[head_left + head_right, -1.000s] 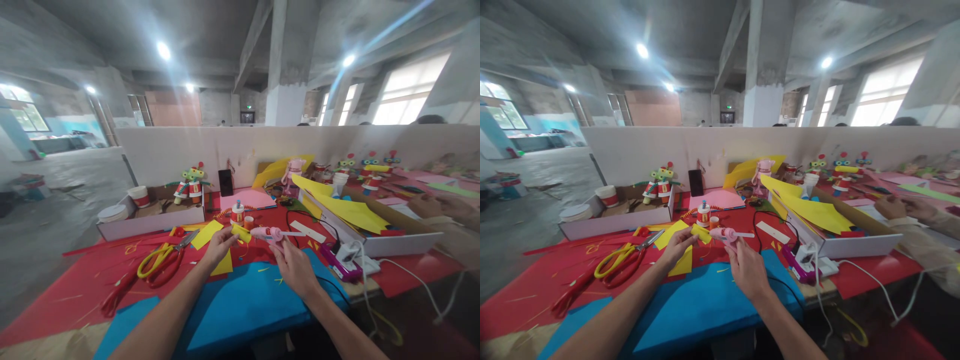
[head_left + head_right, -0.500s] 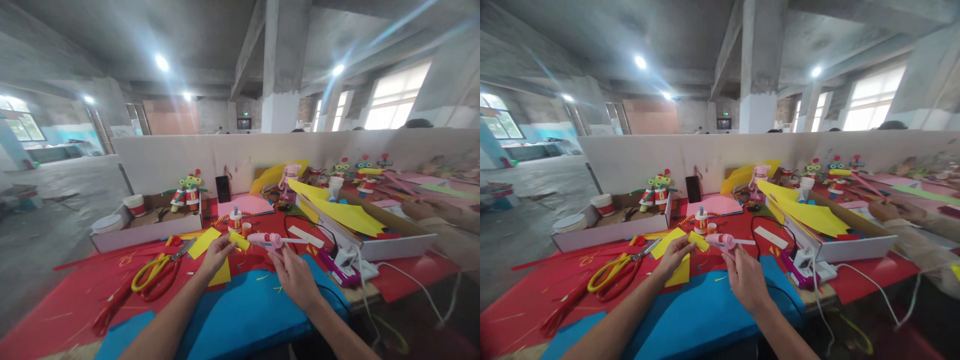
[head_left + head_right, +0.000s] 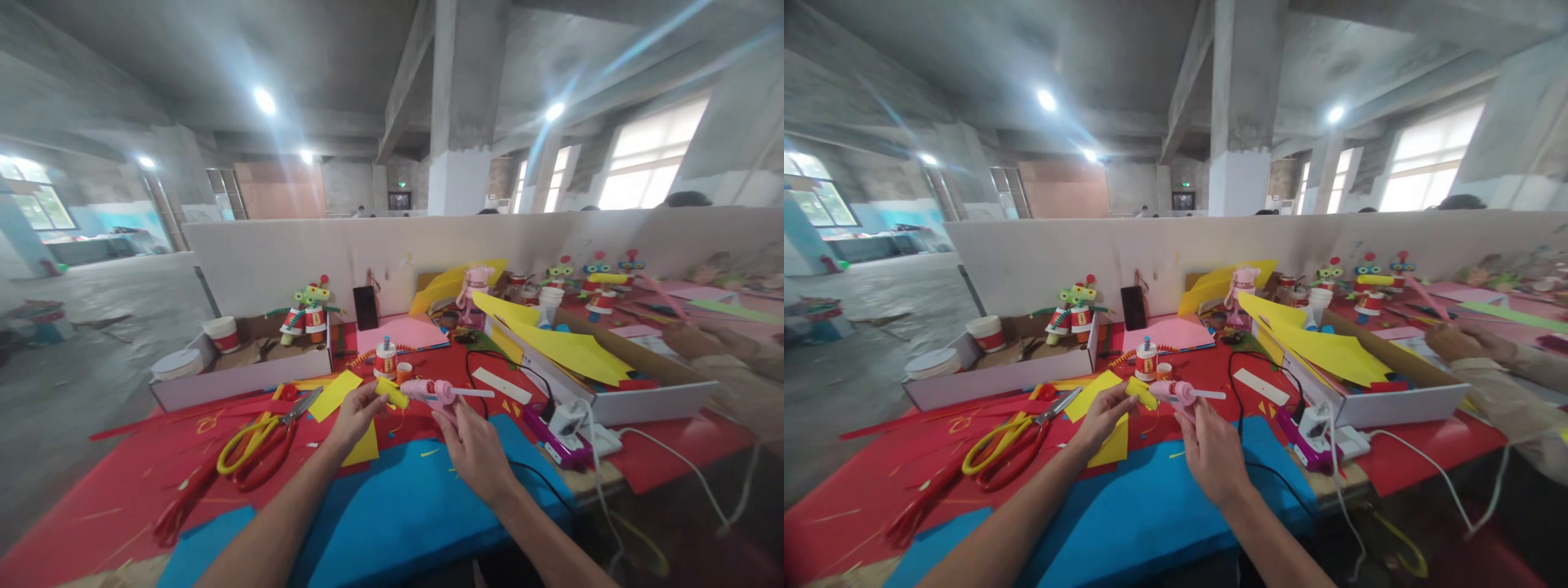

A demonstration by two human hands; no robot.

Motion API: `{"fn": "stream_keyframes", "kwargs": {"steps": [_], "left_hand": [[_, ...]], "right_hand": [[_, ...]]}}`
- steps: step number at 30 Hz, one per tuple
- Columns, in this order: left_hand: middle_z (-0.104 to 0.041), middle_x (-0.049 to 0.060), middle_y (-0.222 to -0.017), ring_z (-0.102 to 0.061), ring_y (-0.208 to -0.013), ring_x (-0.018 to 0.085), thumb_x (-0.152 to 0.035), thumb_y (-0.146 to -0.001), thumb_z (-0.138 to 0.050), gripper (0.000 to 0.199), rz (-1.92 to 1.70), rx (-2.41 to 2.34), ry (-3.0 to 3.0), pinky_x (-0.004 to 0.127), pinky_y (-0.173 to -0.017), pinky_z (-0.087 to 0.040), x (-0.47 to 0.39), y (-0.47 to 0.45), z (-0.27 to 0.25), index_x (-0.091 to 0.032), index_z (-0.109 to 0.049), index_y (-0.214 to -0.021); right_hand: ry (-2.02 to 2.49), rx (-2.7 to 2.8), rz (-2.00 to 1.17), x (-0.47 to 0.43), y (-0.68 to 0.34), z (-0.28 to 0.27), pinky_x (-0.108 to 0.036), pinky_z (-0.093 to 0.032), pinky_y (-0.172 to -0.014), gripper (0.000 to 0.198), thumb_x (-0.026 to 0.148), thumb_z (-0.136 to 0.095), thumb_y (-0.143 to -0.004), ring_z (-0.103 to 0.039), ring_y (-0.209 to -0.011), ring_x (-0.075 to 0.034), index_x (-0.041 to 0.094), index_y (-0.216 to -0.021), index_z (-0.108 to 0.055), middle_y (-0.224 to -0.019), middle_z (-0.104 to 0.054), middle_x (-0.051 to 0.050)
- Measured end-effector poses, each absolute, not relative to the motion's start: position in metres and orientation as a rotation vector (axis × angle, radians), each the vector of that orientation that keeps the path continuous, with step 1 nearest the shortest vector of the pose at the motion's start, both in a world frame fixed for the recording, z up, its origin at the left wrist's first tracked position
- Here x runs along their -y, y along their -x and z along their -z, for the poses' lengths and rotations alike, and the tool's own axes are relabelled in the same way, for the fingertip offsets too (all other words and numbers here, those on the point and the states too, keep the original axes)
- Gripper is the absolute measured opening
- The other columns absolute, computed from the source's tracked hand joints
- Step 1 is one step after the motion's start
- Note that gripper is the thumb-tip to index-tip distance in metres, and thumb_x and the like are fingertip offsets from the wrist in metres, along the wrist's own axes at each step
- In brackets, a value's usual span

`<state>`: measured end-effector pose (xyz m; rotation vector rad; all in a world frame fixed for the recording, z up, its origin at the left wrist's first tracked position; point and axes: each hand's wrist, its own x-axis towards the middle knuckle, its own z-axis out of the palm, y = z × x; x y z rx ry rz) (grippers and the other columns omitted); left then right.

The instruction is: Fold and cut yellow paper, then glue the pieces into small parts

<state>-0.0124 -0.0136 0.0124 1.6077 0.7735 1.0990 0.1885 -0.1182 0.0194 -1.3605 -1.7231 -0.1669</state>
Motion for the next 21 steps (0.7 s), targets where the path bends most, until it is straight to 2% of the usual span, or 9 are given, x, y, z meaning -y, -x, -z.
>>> {"fn": "stream_keyframes", "kwargs": {"steps": [11,16,21], "left_hand": [[-0.066,0.002,-0.06,-0.057,-0.055,0.013,-0.047,-0.07,-0.071,0.034,-1.109,-0.791,-1.638,0.024,-0.058,-0.044,0.013,0.013,-0.01,-0.014,-0.07,-0.079],[-0.065,0.001,-0.06,-0.057,-0.056,0.013,-0.047,-0.071,-0.07,0.034,-1.11,-0.813,-1.66,0.024,-0.059,-0.045,0.014,0.013,-0.012,-0.014,-0.07,-0.078],[-0.064,0.001,-0.058,-0.057,-0.056,0.014,-0.049,-0.071,-0.069,0.036,-1.084,-0.793,-1.675,0.025,-0.059,-0.045,0.013,0.013,-0.013,-0.014,-0.07,-0.079]], "right_hand": [[1.424,1.728,0.152,0.122,-0.195,-0.018,-0.031,-0.054,-0.07,0.035,0.036,-0.037,-0.096,-0.07,-0.089,-0.026,0.013,-0.116,-0.055,-0.101,-0.072,-0.015],[1.457,1.745,0.155,0.124,-0.199,-0.019,-0.029,-0.054,-0.065,0.034,0.036,-0.036,-0.096,-0.07,-0.084,-0.025,0.013,-0.111,-0.056,-0.098,-0.072,-0.015],[1.461,1.744,0.163,0.123,-0.203,-0.016,-0.032,-0.054,-0.068,0.034,0.035,-0.036,-0.096,-0.07,-0.085,-0.026,0.012,-0.112,-0.056,-0.094,-0.072,-0.015]]}}
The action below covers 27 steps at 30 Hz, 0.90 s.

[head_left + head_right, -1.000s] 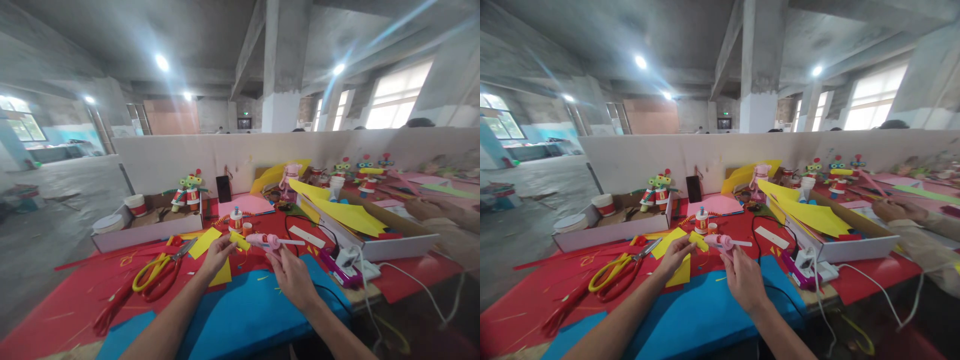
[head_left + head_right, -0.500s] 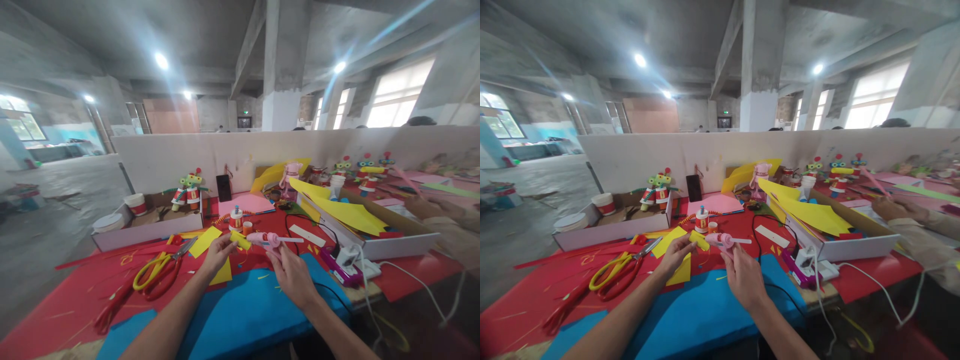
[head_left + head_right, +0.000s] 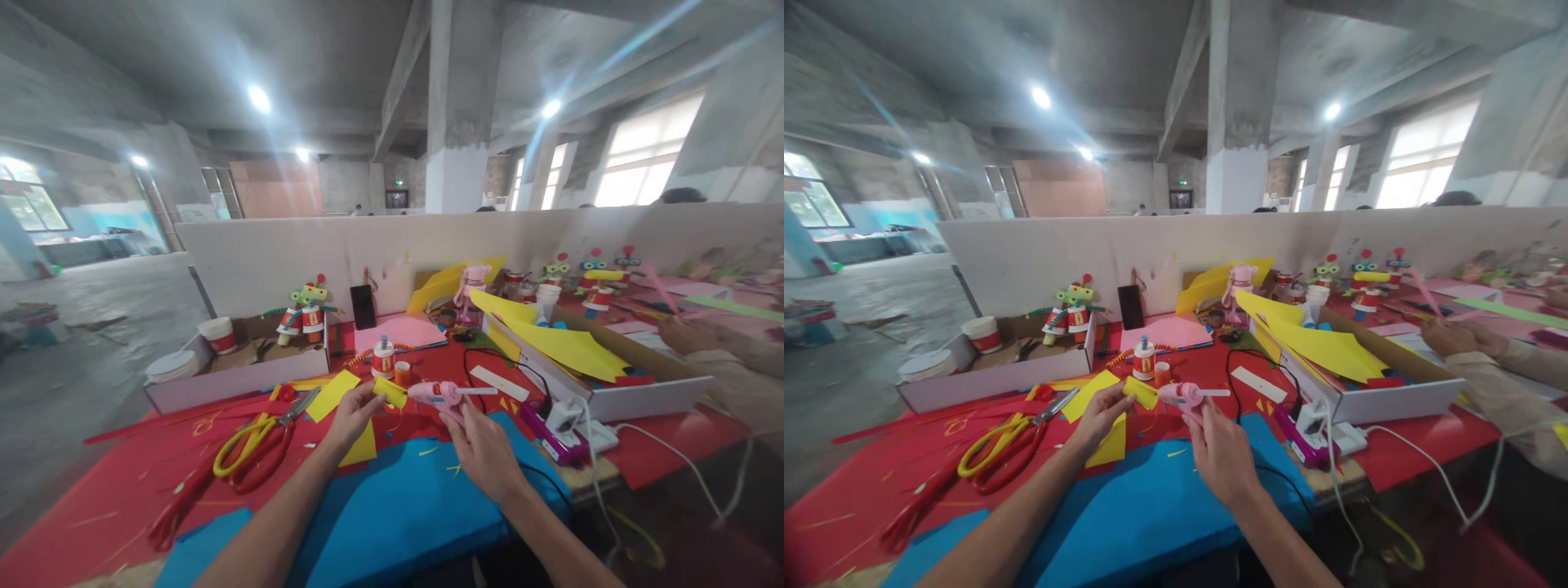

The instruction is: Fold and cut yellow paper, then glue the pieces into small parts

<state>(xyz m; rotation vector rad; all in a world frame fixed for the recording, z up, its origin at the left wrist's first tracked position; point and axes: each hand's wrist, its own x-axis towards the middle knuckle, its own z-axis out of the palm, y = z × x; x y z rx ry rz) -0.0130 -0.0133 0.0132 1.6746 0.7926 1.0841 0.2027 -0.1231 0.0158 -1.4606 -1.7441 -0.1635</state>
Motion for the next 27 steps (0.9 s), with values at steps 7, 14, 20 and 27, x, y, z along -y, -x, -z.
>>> {"fn": "stream_keyframes", "kwargs": {"steps": [7,14,20,27], "left_hand": [[-0.064,0.001,-0.057,-0.057,-0.054,0.013,-0.048,-0.072,-0.069,0.037,-1.095,-0.793,-1.667,0.024,-0.058,-0.043,0.009,0.014,-0.007,-0.013,-0.07,-0.082],[-0.064,0.001,-0.057,-0.057,-0.054,0.014,-0.049,-0.07,-0.07,0.037,-1.096,-0.793,-1.664,0.025,-0.057,-0.045,0.011,0.013,-0.012,-0.014,-0.07,-0.08],[-0.064,0.001,-0.056,-0.058,-0.053,0.014,-0.051,-0.07,-0.069,0.038,-1.125,-0.789,-1.669,0.025,-0.056,-0.046,0.007,0.013,-0.006,-0.014,-0.07,-0.08],[-0.066,0.002,-0.055,-0.059,-0.053,0.015,-0.051,-0.069,-0.07,0.039,-1.163,-0.832,-1.657,0.025,-0.055,-0.046,-0.001,0.015,0.003,-0.014,-0.071,-0.082]], "right_hand": [[1.385,1.707,0.153,0.128,-0.204,-0.02,-0.031,-0.055,-0.068,0.034,0.036,-0.037,-0.096,-0.07,-0.087,-0.026,0.014,-0.114,-0.055,-0.096,-0.072,-0.015],[1.409,1.713,0.132,0.127,-0.198,-0.022,-0.031,-0.056,-0.07,0.034,0.037,-0.038,-0.096,-0.069,-0.09,-0.026,0.015,-0.114,-0.056,-0.098,-0.072,-0.014],[1.457,1.729,0.159,0.126,-0.203,-0.016,-0.032,-0.055,-0.068,0.035,0.036,-0.037,-0.096,-0.07,-0.086,-0.026,0.013,-0.112,-0.057,-0.098,-0.072,-0.015],[1.489,1.585,0.058,0.123,-0.225,-0.015,-0.035,-0.055,-0.071,0.034,0.039,-0.047,-0.089,-0.069,-0.09,-0.028,0.015,-0.11,-0.058,-0.097,-0.072,-0.015]]}}
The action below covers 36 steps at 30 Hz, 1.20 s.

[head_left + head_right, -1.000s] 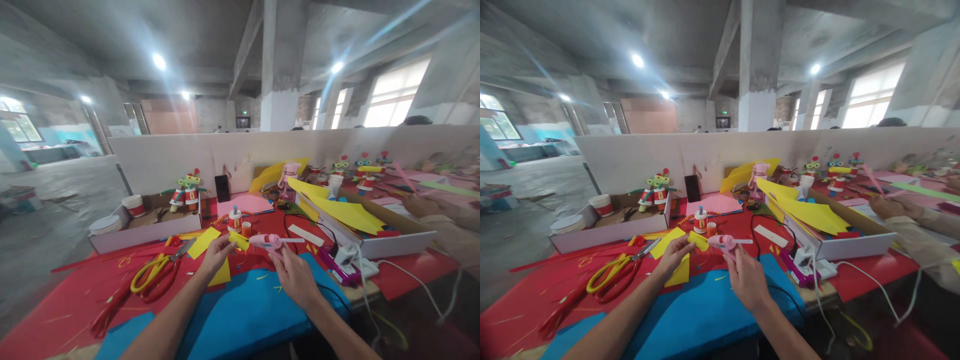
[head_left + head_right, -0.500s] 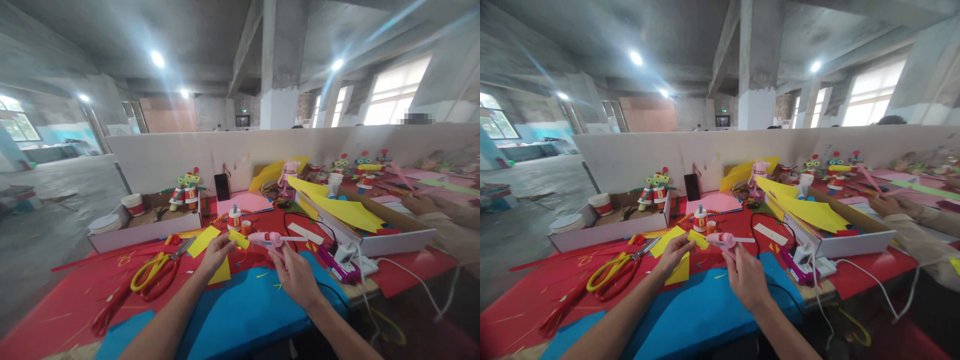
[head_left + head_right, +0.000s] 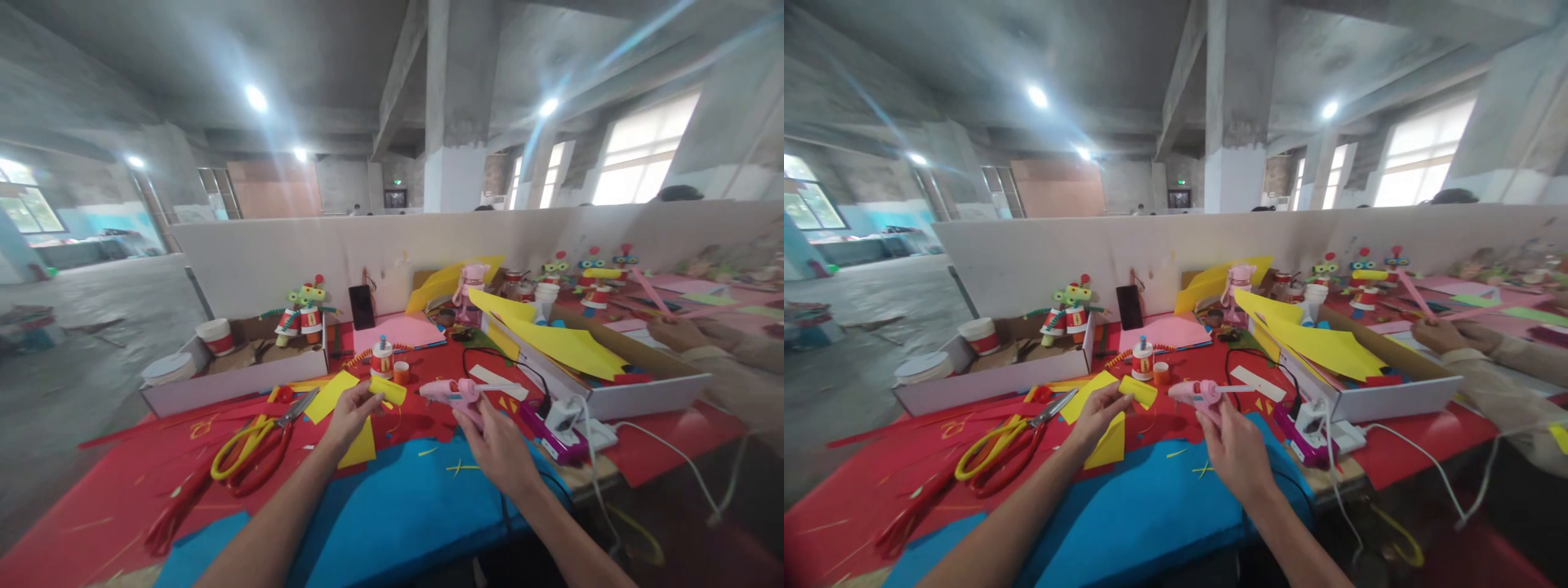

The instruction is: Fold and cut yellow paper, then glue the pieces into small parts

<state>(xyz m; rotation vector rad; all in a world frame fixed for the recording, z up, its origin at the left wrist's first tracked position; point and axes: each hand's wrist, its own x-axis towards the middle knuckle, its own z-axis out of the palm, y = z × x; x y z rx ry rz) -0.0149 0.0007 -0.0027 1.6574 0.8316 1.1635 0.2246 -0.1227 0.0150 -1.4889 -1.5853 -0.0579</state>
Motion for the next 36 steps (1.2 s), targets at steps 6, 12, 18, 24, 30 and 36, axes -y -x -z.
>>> {"fn": "stream_keyframes", "kwargs": {"steps": [6,12,18,24,30,36], "left_hand": [[-0.068,0.003,-0.056,-0.059,-0.055,0.015,-0.049,-0.07,-0.07,0.035,-1.211,-0.883,-1.685,0.024,-0.055,-0.046,0.001,0.014,0.001,-0.015,-0.07,-0.063],[-0.069,0.002,-0.058,-0.059,-0.057,0.015,-0.048,-0.076,-0.064,0.035,-1.287,-0.921,-1.719,0.025,-0.061,-0.046,0.008,0.016,-0.012,-0.016,-0.071,-0.064],[-0.069,0.003,-0.06,-0.061,-0.058,0.015,-0.046,-0.078,-0.064,0.033,-1.271,-0.916,-1.662,0.025,-0.061,-0.047,0.015,0.013,-0.02,-0.014,-0.07,-0.072],[-0.061,0.0,-0.052,-0.053,-0.046,0.011,-0.05,-0.082,-0.056,0.04,-1.231,-0.897,-1.654,0.024,-0.05,-0.044,0.017,0.007,-0.02,-0.016,-0.056,-0.06],[-0.052,-0.003,-0.049,-0.048,-0.043,0.011,-0.048,-0.088,-0.041,0.038,-1.245,-1.104,-1.96,0.022,-0.047,-0.037,0.014,0.007,-0.006,-0.02,-0.048,-0.063],[-0.064,0.002,-0.071,-0.062,-0.065,0.016,-0.032,-0.092,-0.034,0.026,-0.913,-1.53,-2.42,0.023,-0.059,-0.038,0.019,0.005,-0.006,-0.021,-0.056,-0.08]], "right_hand": [[1.402,1.239,-0.71,0.069,-0.253,-0.008,-0.028,-0.051,-0.046,0.022,0.039,-0.05,-0.083,-0.061,-0.046,-0.016,0.017,-0.079,-0.056,-0.066,-0.068,-0.005],[1.68,1.399,-0.448,0.018,-0.265,0.011,-0.023,-0.045,-0.046,0.023,0.033,-0.048,-0.086,-0.061,-0.048,-0.015,0.017,-0.077,-0.062,-0.058,-0.065,-0.002],[1.849,1.534,0.016,0.014,-0.264,0.027,-0.025,-0.046,-0.054,0.018,0.033,-0.057,-0.083,-0.066,-0.065,-0.019,0.017,-0.076,-0.062,-0.069,-0.066,-0.006],[1.703,1.464,0.157,0.027,-0.241,0.002,-0.034,-0.049,-0.074,0.02,0.036,-0.053,-0.085,-0.064,-0.087,-0.023,0.017,-0.084,-0.058,-0.088,-0.063,-0.011],[0.851,1.038,-1.215,0.031,-0.148,-0.016,-0.03,-0.051,-0.066,0.041,0.048,-0.065,-0.074,-0.063,-0.07,-0.015,0.024,-0.104,-0.053,-0.095,-0.064,-0.002],[0.509,0.906,-1.37,0.034,-0.109,-0.014,-0.031,-0.044,-0.09,0.05,0.044,-0.072,-0.071,-0.059,-0.101,-0.019,0.024,-0.112,-0.053,-0.103,-0.065,-0.002]]}}
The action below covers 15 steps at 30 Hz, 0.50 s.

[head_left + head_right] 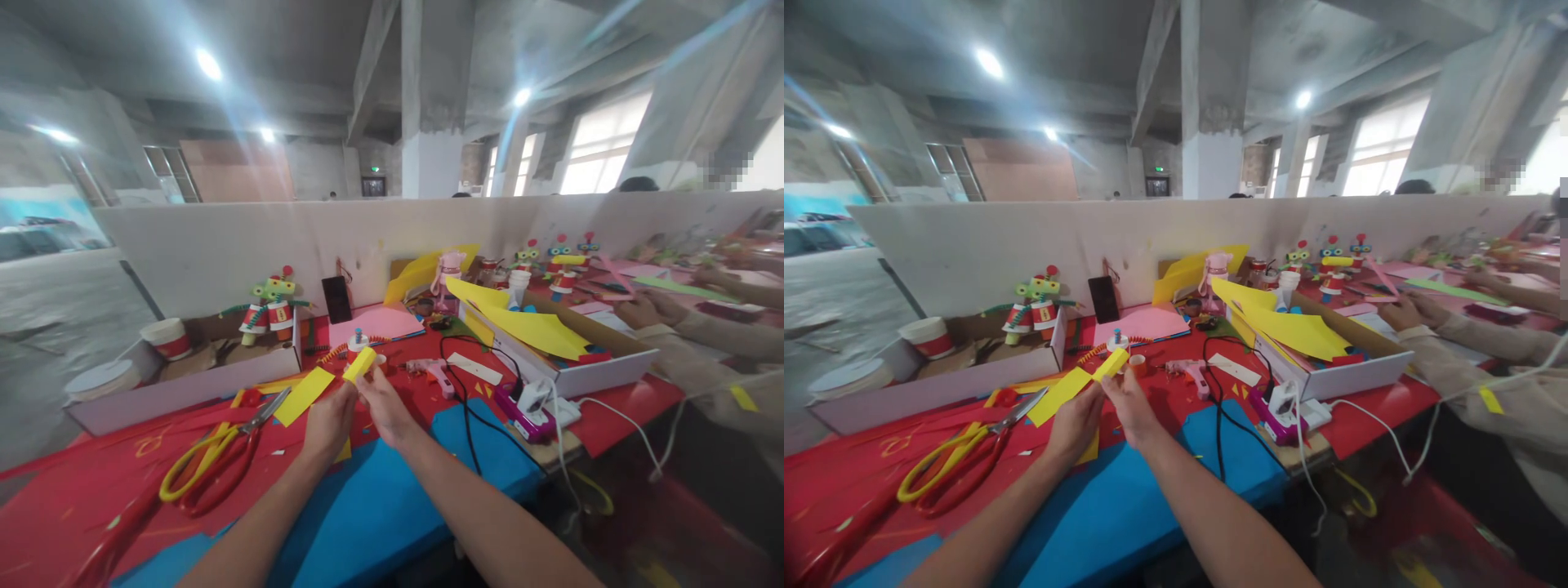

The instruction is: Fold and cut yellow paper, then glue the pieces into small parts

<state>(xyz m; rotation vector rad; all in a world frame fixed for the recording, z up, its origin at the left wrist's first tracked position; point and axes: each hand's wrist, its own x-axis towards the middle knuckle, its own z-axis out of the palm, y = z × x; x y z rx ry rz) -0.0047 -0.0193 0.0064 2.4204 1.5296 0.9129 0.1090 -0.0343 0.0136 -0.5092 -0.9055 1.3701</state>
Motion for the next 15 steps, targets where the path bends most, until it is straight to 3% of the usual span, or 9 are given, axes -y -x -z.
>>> {"fn": "stream_keyframes", "kwargs": {"steps": [4,8,12,15], "left_hand": [[-0.07,0.01,-0.085,-0.066,-0.07,0.022,-0.026,-0.091,-0.035,0.029,-0.504,-1.689,-2.584,0.027,-0.058,-0.037,0.023,-0.006,-0.004,-0.019,-0.057,-0.109],[-0.07,0.01,-0.08,-0.066,-0.068,0.024,-0.022,-0.089,-0.037,0.041,-0.44,-1.514,-2.677,0.029,-0.058,-0.04,0.023,-0.007,0.0,-0.017,-0.049,-0.128],[-0.069,0.007,-0.084,-0.064,-0.072,0.018,-0.022,-0.087,-0.042,0.033,-0.943,-1.181,-2.606,0.027,-0.066,-0.045,0.019,0.005,-0.007,-0.021,-0.062,-0.113],[-0.067,0.006,-0.094,-0.061,-0.077,0.016,-0.026,-0.086,-0.047,0.026,-1.342,-1.159,-2.301,0.027,-0.07,-0.047,0.013,0.017,-0.019,-0.021,-0.064,-0.105]], "right_hand": [[0.528,0.814,-1.33,0.027,-0.113,-0.009,-0.034,-0.043,-0.092,0.051,0.04,-0.073,-0.069,-0.06,-0.096,-0.019,0.024,-0.113,-0.053,-0.093,-0.067,-0.001],[0.547,0.787,-1.335,0.014,-0.13,-0.005,-0.033,-0.048,-0.079,0.048,0.039,-0.071,-0.068,-0.062,-0.084,-0.019,0.023,-0.11,-0.055,-0.092,-0.066,-0.002],[0.641,0.86,-1.282,0.006,-0.153,0.002,-0.031,-0.05,-0.071,0.042,0.037,-0.067,-0.068,-0.058,-0.072,-0.015,0.021,-0.107,-0.059,-0.091,-0.064,-0.003],[0.774,1.003,-1.261,0.007,-0.16,0.012,-0.031,-0.05,-0.068,0.048,0.03,-0.065,-0.069,-0.057,-0.07,-0.014,0.022,-0.116,-0.058,-0.094,-0.063,-0.003]]}}
